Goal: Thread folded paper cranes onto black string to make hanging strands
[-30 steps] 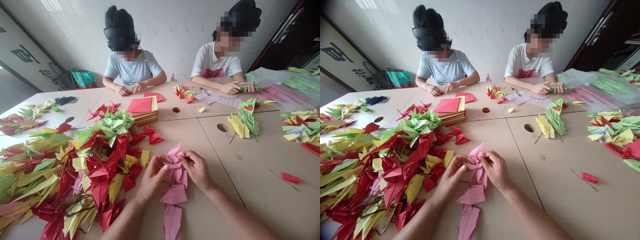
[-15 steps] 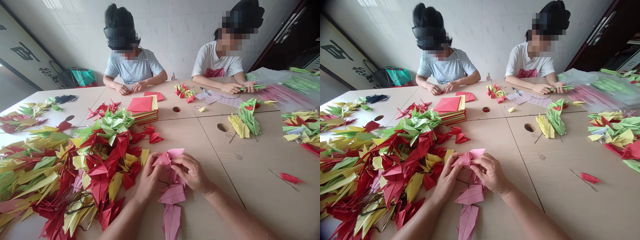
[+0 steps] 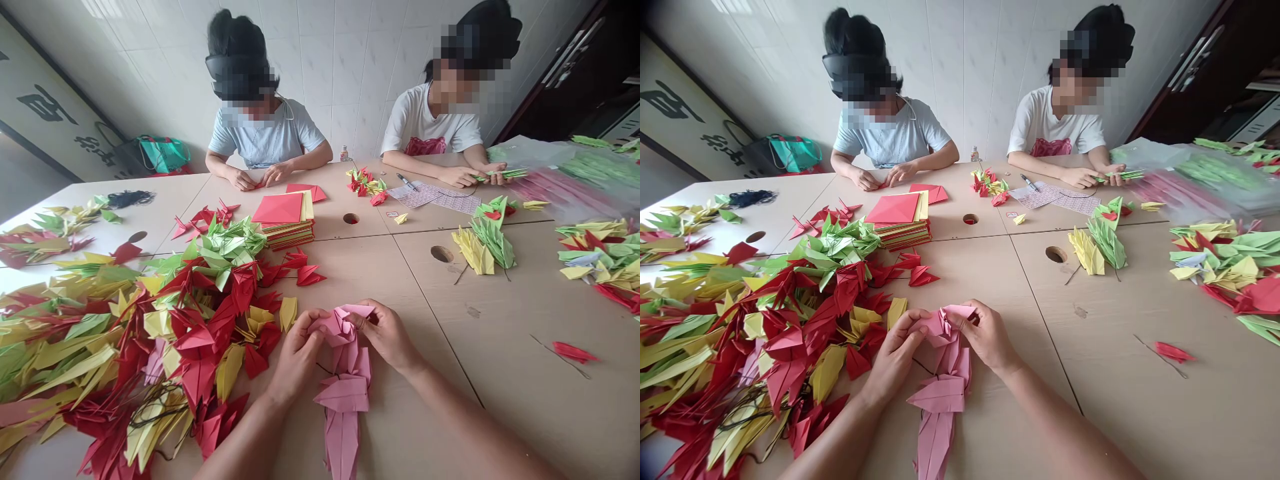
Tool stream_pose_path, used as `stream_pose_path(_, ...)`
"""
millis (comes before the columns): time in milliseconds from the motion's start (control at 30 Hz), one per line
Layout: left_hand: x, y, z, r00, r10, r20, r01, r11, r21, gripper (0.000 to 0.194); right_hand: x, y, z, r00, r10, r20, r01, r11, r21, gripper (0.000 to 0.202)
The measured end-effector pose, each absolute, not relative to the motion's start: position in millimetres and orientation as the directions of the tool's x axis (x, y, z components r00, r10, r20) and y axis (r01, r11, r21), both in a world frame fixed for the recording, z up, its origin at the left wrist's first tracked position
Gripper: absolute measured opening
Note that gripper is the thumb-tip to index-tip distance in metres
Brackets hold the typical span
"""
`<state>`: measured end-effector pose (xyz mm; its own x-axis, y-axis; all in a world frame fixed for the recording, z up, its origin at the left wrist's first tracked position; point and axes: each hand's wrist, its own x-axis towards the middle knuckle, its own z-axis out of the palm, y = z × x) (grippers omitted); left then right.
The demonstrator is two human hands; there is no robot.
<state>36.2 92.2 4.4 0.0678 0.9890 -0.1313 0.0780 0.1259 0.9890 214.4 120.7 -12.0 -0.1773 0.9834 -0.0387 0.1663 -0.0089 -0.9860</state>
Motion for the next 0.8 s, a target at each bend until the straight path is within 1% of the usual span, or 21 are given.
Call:
stream_pose_path(100,34.6,93.8,3.2,0.051,0.992,-0.118,0.052,0.116,0.992,0.014,213.8,121.9,-10.5,-0.221,0.969,-0.108,0.065,-0.096,-0.993,0.037)
stream_pose_path(200,33.0,96.6,2.7,0.012,0.992,-0.125,-0.003,0.125,0.992,0.017,214.4,123.7,-10.3,-0.191,0.969,-0.155,-0.015,-0.161,-0.987,0.042)
stream_pose_path(300,32.1,98.6,2.3,-0.003,0.99,-0.143,-0.03,0.143,0.989,0.018,215.4,124.4,-9.5,-0.193,0.966,-0.172,-0.028,-0.181,-0.983,0.044)
stream_pose_path(433,32.6,98.7,1.1,0.022,0.99,-0.141,-0.065,0.142,0.988,0.018,215.8,123.8,-5.9,-0.225,0.957,-0.18,-0.032,-0.192,-0.981,0.042)
stream_pose_path(500,33.6,98.1,0.8,0.037,0.989,-0.145,-0.095,0.148,0.984,0.017,215.5,123.8,-2.9,-0.282,0.946,-0.159,-0.027,-0.173,-0.984,0.038)
stream_pose_path(600,35.5,97.1,1.5,0.071,0.988,-0.14,-0.125,0.148,0.981,0.016,214.8,124.1,2.3,-0.391,0.917,-0.082,0.002,-0.089,-0.996,0.033)
stream_pose_path(667,36.4,96.9,1.8,0.099,0.985,-0.143,-0.142,0.157,0.977,0.016,214.5,124.3,4.8,-0.432,0.901,-0.041,0.013,-0.039,-0.999,0.032)
stream_pose_path(733,36.7,97.2,1.5,0.104,0.984,-0.142,-0.157,0.157,0.975,0.017,214.6,124.6,5.2,-0.454,0.89,-0.027,-0.006,-0.034,-0.999,0.033)
stream_pose_path(800,36.7,97.8,0.7,0.077,0.989,-0.127,-0.154,0.137,0.978,0.018,215.2,125.2,3.0,-0.452,0.891,-0.041,-0.043,-0.067,-0.997,0.032)
